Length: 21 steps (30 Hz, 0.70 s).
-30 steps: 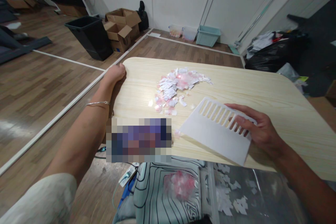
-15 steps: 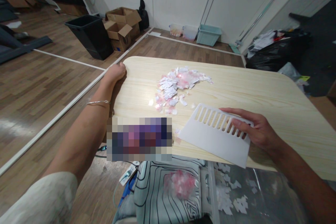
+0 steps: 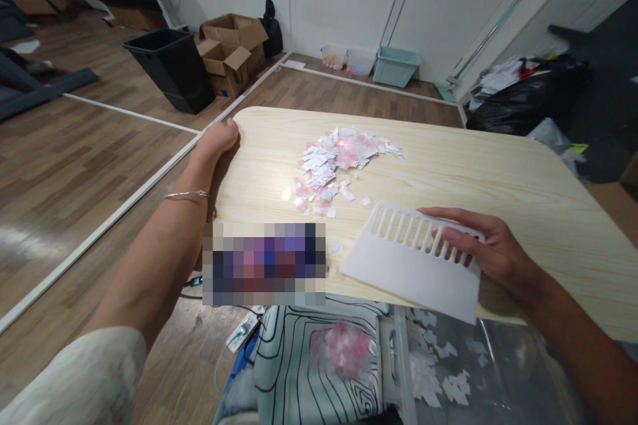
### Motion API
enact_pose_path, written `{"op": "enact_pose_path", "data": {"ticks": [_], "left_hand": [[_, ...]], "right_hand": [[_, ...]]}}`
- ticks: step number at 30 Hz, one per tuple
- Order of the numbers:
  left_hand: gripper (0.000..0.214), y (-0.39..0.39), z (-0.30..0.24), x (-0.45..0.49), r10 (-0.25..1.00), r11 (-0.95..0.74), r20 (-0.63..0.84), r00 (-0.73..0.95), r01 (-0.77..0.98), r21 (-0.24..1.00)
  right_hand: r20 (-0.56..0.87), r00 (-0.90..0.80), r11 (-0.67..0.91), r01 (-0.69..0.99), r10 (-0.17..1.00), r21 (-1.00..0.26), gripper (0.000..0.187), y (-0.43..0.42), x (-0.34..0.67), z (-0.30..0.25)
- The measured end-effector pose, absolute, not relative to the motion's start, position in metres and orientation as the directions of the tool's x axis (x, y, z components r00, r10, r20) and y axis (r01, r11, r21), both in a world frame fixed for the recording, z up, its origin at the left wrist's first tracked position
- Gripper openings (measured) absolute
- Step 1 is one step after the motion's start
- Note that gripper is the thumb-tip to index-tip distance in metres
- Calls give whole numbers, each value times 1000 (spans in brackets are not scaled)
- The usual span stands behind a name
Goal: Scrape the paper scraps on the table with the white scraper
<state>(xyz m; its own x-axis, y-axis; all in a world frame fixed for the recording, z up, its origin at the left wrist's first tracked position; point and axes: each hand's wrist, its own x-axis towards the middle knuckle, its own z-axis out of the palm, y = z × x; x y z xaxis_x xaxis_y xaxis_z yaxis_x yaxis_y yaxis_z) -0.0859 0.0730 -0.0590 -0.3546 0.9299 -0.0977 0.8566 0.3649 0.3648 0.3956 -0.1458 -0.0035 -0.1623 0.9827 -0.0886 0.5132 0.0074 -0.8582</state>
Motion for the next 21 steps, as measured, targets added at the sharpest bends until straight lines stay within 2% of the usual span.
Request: {"op": "enact_pose_path", "data": {"ticks": [3,13,18,21], "left_hand": [[68,72,-57,-85,916,400,-140,-376,840,367],[67,72,-57,-84,917,397,-131,-376,839,373],[69,71,-58,-84,914,405,-127,-386,840,361],[70,72,-59,-84,912,409,-122,-391,842,352]], "right_hand": [[-68,-166,30,525,984,-850,39,-146,395,-3],[-57,-161,42,554,985,-831,39,-144,393,-6],[-73,-90,-19,494,993,-869,41,-146,395,-5],[-96,-132,-19,488,987,-873,43,-146,397,-5]]}}
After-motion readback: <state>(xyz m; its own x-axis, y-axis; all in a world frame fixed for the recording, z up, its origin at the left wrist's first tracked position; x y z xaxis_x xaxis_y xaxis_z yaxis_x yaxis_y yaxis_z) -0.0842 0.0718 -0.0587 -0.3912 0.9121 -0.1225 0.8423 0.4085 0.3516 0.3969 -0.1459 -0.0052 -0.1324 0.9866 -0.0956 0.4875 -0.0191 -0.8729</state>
